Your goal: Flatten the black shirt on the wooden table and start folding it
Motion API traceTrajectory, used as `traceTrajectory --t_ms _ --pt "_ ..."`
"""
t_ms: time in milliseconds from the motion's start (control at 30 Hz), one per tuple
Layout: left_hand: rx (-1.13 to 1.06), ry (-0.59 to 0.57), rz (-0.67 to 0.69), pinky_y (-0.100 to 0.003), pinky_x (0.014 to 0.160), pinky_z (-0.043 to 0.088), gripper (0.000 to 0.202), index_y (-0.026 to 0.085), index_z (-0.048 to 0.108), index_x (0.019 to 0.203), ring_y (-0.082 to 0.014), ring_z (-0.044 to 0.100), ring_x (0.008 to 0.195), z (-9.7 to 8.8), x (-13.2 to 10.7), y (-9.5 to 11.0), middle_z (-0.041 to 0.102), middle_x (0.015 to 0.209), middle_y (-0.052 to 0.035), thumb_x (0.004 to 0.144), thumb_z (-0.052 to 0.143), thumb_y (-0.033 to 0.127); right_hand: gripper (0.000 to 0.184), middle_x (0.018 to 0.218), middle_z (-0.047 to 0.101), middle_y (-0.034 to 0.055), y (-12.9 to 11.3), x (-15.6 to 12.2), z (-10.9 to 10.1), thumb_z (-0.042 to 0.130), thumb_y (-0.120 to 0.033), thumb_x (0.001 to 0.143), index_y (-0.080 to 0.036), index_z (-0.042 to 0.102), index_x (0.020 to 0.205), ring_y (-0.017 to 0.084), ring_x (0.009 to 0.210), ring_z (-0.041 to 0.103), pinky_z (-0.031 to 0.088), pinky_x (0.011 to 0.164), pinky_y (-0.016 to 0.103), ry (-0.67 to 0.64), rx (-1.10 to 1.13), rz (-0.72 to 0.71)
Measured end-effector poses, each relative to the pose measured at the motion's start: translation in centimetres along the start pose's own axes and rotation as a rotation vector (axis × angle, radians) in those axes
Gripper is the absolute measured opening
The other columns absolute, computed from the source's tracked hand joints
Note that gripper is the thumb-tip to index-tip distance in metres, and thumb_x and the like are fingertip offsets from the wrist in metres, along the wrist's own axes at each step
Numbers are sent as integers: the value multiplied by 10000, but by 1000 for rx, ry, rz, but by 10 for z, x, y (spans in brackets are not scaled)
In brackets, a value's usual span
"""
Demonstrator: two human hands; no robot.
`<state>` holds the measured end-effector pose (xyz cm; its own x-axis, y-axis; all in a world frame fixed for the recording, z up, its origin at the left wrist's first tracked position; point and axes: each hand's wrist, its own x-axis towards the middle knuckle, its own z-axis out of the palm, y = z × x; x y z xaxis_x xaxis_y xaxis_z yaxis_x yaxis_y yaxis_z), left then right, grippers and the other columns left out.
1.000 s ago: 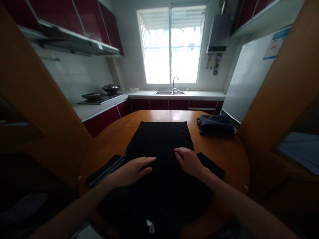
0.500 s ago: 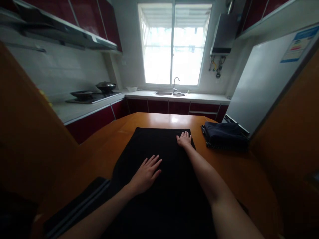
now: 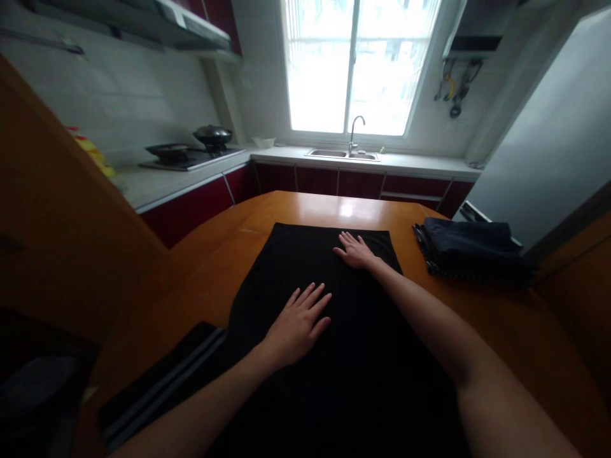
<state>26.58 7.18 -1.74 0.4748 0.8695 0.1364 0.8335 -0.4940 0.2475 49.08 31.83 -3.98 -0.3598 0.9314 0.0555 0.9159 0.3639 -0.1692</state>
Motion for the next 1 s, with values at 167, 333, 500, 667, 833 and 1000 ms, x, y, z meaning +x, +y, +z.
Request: traceTrajectory --t_ms 167,333,500,667,833,1000 --pt "12 -14 -5 -517 1228 189 538 266 396 1524 -257 204 1520 -1 1 0 284 1632 -54 1040 340 494 776 1656 137 178 53 -12 -24 131 -579 1005 -70 182 1588 285 1534 101 82 1216 533 -48 -6 324" --pt "21 -1 -2 -520 1225 191 537 279 401 1521 -261 213 1517 2 1 -1 287 1632 -45 1038 331 505 784 1660 108 172 50 -46 -26 141 -578 1000 -62 180 1589 289 1537 64 48 1219 531 -20 -24 268" --pt "28 -7 -11 -519 1226 185 535 270 404 1522 -263 215 1517 1 3 0 286 1632 -43 1032 367 481 786 1671 100 84 4 -78 0 166 -642 980 -163 190 1602 235 1541 49 50 1230 467 -80 13 -84" --pt "37 -40 -30 -517 1225 193 535 265 410 1520 -258 213 1517 -6 2 3 292 1628 -41 1033 364 479 738 1670 95 118 27 -77 -25 175 -557 1005 -118 177 1598 239 1540 61 67 1223 501 -102 -9 261" --pt "28 -26 -19 -519 1220 208 527 269 422 1512 -258 234 1510 -7 1 2 308 1621 -49 1032 368 478 723 1653 171 165 40 -62 -40 229 -526 1010 -83 222 1581 265 1532 120 52 1217 529 -93 -22 333" --pt "27 -5 -11 -524 1219 208 529 267 421 1513 -262 236 1510 -3 2 0 315 1618 -53 1031 375 480 715 1629 201 233 31 -43 -33 235 -499 1027 -16 263 1553 302 1522 152 87 1209 543 -72 -17 419"
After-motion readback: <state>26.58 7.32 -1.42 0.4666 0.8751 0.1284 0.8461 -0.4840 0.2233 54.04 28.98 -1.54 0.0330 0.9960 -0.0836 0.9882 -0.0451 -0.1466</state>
